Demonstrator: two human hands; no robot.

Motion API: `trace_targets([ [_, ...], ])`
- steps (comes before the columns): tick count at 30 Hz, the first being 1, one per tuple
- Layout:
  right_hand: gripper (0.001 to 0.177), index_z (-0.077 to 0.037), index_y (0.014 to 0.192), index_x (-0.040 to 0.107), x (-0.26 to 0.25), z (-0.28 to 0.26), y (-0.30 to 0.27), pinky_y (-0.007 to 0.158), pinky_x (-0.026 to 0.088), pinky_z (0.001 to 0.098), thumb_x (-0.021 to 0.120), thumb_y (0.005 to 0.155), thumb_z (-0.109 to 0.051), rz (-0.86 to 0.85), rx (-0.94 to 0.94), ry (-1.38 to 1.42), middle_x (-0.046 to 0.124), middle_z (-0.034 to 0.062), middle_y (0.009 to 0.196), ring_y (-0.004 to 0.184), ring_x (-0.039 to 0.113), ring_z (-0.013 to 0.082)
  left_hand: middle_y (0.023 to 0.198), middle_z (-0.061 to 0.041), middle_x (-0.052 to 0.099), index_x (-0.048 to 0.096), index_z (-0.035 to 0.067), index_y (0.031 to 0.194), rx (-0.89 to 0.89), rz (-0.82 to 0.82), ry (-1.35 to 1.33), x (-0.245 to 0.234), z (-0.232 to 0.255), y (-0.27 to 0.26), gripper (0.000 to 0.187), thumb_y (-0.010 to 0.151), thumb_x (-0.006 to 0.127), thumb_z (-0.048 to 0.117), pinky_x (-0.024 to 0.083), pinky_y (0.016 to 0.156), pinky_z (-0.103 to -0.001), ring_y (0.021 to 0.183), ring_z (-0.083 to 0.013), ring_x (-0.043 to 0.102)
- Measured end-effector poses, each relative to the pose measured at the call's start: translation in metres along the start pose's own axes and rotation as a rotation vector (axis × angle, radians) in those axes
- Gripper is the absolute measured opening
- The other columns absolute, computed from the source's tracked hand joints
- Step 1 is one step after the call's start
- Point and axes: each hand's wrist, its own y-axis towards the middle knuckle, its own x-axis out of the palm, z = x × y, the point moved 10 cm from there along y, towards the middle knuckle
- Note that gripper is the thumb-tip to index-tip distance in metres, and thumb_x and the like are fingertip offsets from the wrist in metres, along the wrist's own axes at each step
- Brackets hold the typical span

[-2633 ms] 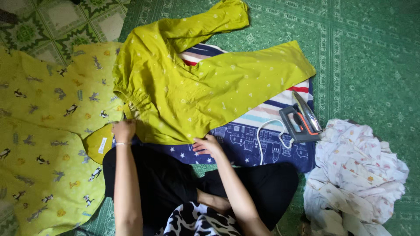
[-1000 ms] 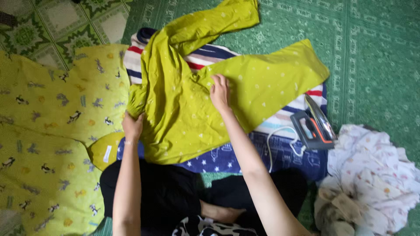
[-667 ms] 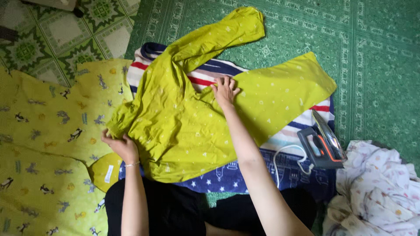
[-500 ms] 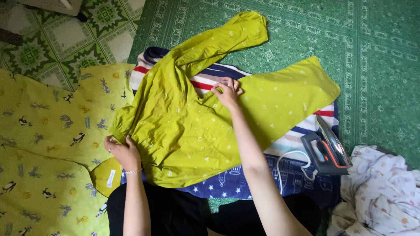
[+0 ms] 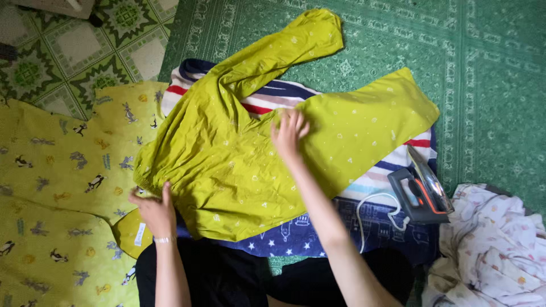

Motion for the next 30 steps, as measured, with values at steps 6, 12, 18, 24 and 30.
trace_targets([
  [6, 0.043, -0.010, 0.111, 0.063, -0.104, -0.155, -0.177, 0.105, 0.034, 0.0495, 0.075, 0.082, -0.038, -0.277, -0.381, 0.638, 0.058, 0.0132, 0.120, 0.120, 0.052, 0.0304, 0.092, -0.020, 0.073, 0.059, -0.003, 0.115, -0.151, -0.238, 0.119, 0.022, -0.045, -0.063, 0.067, 0.079, 0.090, 0.046, 0.055, 0.080, -0.042, 0.086, -0.0345, 0.071],
  [12, 0.013, -0.017, 0.095, 0.071, -0.139, -0.183, -0.247, 0.102, 0.036, 0.0481, 0.076, 0.083, -0.020, -0.191, -0.633, 0.548, 0.064, 0.0010, 0.109, 0.115, 0.058, 0.0228, 0.109, -0.013, 0.075, 0.063, -0.005, 0.123, -0.267, -0.615, -0.472, 0.090, -0.097, -0.067, 0.055, 0.076, 0.085, 0.014, 0.055, 0.085, -0.034, 0.095, -0.0230, 0.071],
  [18, 0.011, -0.012, 0.100, 0.073, -0.110, -0.179, -0.296, 0.099, 0.044, 0.0407, 0.072, 0.089, -0.013, -0.336, -0.710, 0.572, 0.065, 0.0002, 0.104, 0.108, 0.060, 0.0198, 0.134, -0.019, 0.062, 0.044, -0.004, 0.144, -0.291, -0.612, -0.582, 0.110, -0.120, -0.074, 0.071, 0.075, 0.064, -0.007, 0.049, 0.095, -0.036, 0.117, -0.0280, 0.060],
  [24, 0.032, -0.011, 0.121, 0.070, -0.122, -0.160, -0.286, 0.106, 0.042, 0.0451, 0.071, 0.091, -0.024, -0.303, -0.507, 0.580, 0.064, 0.0107, 0.127, 0.122, 0.057, 0.0304, 0.140, -0.031, 0.050, 0.019, -0.013, 0.149, -0.092, -0.375, -0.367, 0.106, -0.098, -0.070, 0.083, 0.087, 0.071, 0.007, 0.038, 0.113, -0.042, 0.130, -0.0372, 0.052],
  [30, 0.068, -0.007, 0.153, 0.038, -0.104, -0.012, -0.248, 0.118, 0.018, 0.0569, 0.059, 0.098, -0.040, -0.494, 0.042, 0.034, 0.035, 0.0164, 0.158, 0.147, 0.028, 0.0334, 0.150, -0.043, 0.032, 0.007, -0.006, 0.161, -0.007, -0.123, 0.068, 0.045, -0.015, -0.101, 0.101, 0.078, 0.064, -0.004, 0.034, 0.118, -0.049, 0.137, -0.0552, 0.035],
])
